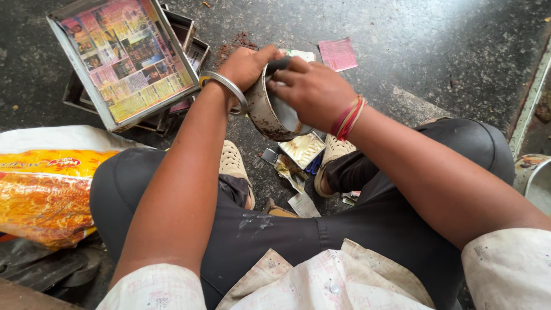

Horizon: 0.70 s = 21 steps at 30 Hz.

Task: The person scrapes debris from a metal tray and then scrubs the inside of several metal containers using a cloth and a metal scraper. The person handles the containers one at a time, wiping and scraping them before setting them aside.

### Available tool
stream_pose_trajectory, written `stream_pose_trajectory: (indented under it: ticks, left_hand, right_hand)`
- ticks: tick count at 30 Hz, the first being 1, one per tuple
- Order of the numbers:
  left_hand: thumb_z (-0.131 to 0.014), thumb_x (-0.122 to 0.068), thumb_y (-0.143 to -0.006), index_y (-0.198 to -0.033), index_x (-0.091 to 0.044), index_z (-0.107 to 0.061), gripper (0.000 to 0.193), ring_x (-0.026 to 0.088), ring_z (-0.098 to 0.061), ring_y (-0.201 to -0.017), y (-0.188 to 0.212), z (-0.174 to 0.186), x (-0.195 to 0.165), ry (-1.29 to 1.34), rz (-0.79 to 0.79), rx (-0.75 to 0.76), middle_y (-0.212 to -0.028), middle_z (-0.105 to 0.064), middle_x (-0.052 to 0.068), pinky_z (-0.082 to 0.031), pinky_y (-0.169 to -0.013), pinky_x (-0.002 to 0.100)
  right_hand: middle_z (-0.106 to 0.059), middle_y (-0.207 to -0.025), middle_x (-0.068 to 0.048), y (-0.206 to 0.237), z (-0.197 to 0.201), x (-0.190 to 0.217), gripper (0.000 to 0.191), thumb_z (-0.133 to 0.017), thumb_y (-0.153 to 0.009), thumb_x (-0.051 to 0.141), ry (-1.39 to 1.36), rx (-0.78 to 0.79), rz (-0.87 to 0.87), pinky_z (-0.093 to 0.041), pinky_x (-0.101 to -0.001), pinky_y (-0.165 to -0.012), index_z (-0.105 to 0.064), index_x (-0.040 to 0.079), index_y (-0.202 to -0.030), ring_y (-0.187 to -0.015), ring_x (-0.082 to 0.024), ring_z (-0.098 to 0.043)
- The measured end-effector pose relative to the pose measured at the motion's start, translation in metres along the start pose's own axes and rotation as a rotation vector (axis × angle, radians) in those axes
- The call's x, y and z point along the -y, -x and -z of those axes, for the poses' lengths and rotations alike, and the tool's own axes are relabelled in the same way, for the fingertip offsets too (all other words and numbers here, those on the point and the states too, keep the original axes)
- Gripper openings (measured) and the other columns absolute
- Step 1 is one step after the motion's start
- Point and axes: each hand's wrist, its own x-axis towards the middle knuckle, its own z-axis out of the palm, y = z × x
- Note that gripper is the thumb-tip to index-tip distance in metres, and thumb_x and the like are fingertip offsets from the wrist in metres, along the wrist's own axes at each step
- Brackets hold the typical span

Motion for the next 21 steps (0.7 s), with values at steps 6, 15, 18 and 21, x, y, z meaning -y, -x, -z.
stream_pose_trajectory:
  ticks: [6,15,18,21]
  left_hand:
    - [-0.07,-0.041,-0.079,-0.099,0.0,-0.079,0.048,0.015,-0.072,-0.065,0.006,0.017,-0.005,0.018,0.03,0.002,-0.084,-0.078,0.009,-0.058,-0.058,0.029]
    - [-0.071,-0.047,-0.081,-0.095,-0.008,-0.084,0.043,0.012,-0.067,-0.063,0.005,0.011,-0.005,-0.332,-0.161,-0.129,-0.072,-0.077,0.004,-0.054,-0.061,0.031]
    - [-0.069,-0.046,-0.085,-0.097,-0.008,-0.085,0.043,0.014,-0.065,-0.061,0.0,0.014,-0.002,-0.268,-0.123,-0.116,-0.075,-0.077,0.006,-0.051,-0.06,0.034]
    - [-0.073,-0.05,-0.084,-0.098,-0.009,-0.086,0.045,0.014,-0.069,-0.066,-0.004,0.014,0.006,-0.454,-0.34,-0.198,-0.079,-0.077,0.008,-0.054,-0.064,0.033]
  right_hand:
    - [-0.067,-0.135,-0.011,-0.006,-0.006,0.016,0.044,-0.062,-0.086,0.012,0.094,-0.152,0.101,-0.049,-0.0409,-0.106,-0.069,0.005,-0.13,-0.125,-0.027,-0.062]
    - [-0.072,-0.123,-0.017,-0.005,-0.013,0.004,0.05,-0.063,-0.088,0.011,-0.188,0.091,-0.207,-0.058,-0.0448,-0.085,-0.062,0.01,-0.138,-0.098,-0.035,-0.072]
    - [-0.072,-0.12,-0.018,-0.004,-0.018,0.0,0.049,-0.064,-0.087,0.005,-0.257,-0.142,-0.133,-0.058,-0.0466,-0.077,-0.063,0.003,-0.136,-0.089,-0.037,-0.072]
    - [-0.074,-0.11,-0.016,-0.006,-0.025,-0.007,0.048,-0.064,-0.086,0.005,-0.211,0.153,-0.33,-0.057,-0.047,-0.082,-0.066,0.014,-0.134,-0.092,-0.037,-0.071]
